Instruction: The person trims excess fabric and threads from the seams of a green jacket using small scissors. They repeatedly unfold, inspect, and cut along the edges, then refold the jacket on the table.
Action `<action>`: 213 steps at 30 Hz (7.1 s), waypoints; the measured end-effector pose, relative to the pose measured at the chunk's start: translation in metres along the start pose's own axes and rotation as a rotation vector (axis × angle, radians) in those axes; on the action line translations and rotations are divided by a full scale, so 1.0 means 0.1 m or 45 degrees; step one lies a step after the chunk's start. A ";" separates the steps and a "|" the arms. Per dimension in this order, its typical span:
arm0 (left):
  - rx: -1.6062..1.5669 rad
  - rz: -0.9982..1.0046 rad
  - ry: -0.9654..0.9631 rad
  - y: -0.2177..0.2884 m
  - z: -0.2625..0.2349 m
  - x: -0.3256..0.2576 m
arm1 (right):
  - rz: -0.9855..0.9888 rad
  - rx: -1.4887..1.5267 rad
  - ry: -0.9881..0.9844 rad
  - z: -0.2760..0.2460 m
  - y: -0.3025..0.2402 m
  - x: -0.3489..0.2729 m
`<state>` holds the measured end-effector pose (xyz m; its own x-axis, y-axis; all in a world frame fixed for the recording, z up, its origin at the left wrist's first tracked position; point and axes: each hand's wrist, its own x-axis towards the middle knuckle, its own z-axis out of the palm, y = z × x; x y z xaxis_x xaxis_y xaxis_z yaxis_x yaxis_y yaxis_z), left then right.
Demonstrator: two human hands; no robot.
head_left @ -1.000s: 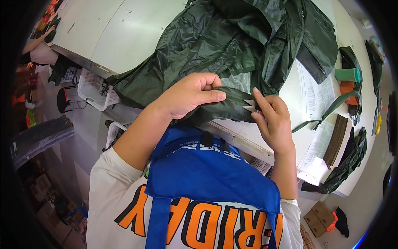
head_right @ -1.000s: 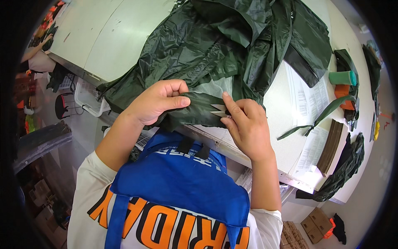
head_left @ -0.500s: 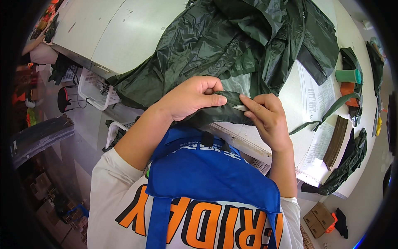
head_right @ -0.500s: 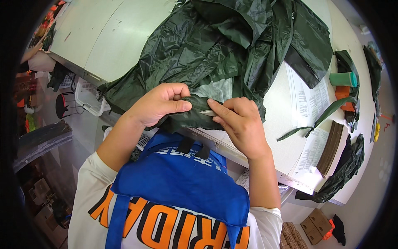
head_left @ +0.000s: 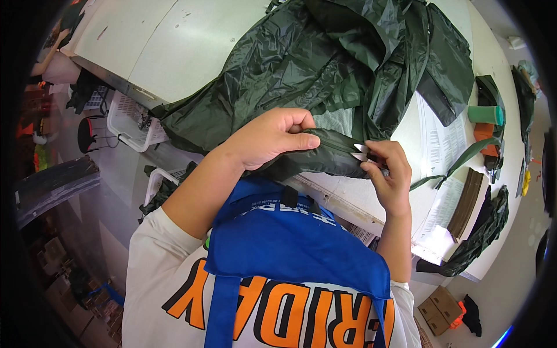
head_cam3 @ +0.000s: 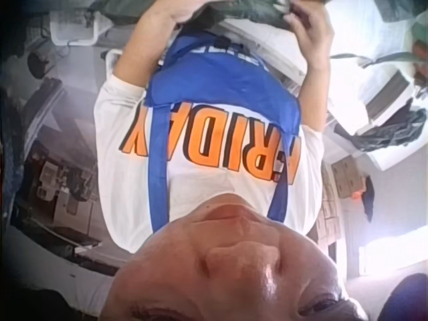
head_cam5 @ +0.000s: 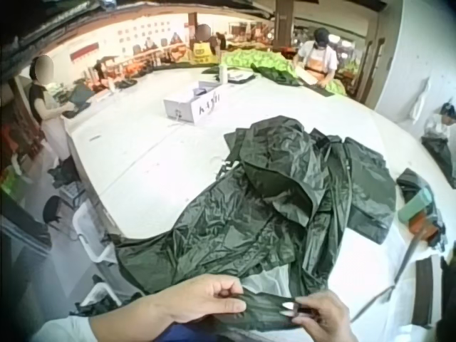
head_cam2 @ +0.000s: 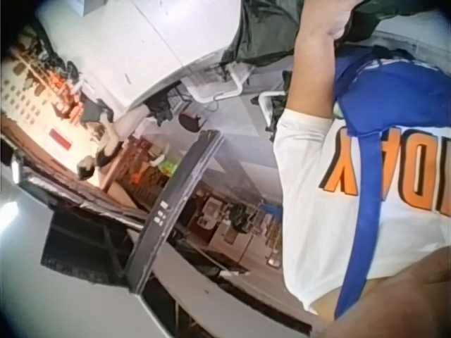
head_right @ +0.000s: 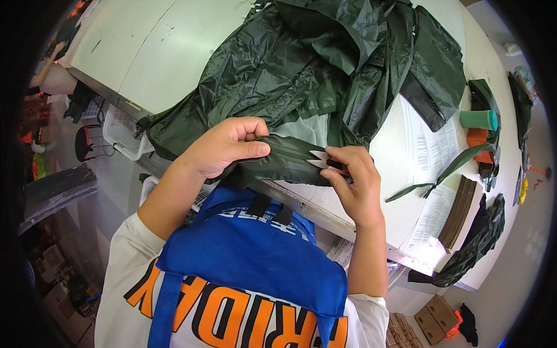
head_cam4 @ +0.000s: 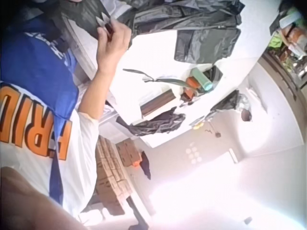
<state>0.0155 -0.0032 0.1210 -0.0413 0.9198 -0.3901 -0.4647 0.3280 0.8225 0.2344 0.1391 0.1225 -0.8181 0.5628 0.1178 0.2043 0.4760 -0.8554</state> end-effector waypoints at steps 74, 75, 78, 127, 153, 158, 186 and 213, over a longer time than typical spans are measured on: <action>0.339 -0.060 1.038 -0.39 -1.99 -0.25 | 0.715 0.083 0.041 0.65 0.22 0.24; 0.291 -0.076 1.029 -0.32 -1.89 -0.17 | 0.621 -0.032 -0.044 0.61 0.23 0.18; 0.840 0.056 0.802 -0.65 -2.30 0.15 | 0.350 -0.356 -0.182 0.49 -0.04 0.26; 0.059 0.401 -0.017 0.18 -1.67 -0.68 | 0.434 0.569 -0.440 1.60 -0.87 1.22; 0.019 0.211 -0.010 0.68 -1.23 -0.76 | -0.245 -0.047 -0.073 1.29 -1.06 1.16; 0.074 0.192 -0.027 0.75 -1.24 -0.76 | -0.229 -0.089 -0.078 1.26 -1.14 1.20; 1.318 1.025 0.537 0.63 -1.19 -0.63 | 0.010 0.661 0.542 1.48 -0.79 1.37; 1.924 -0.158 1.409 -0.02 -3.64 -1.86 | 0.735 -0.733 0.116 1.23 0.05 0.43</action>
<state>-0.2979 -0.2536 0.0409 -0.8385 0.5446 -0.0165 0.5359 0.8299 0.1551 0.1338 0.0827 0.0616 -0.4580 0.8661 -0.2001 0.8441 0.3531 -0.4036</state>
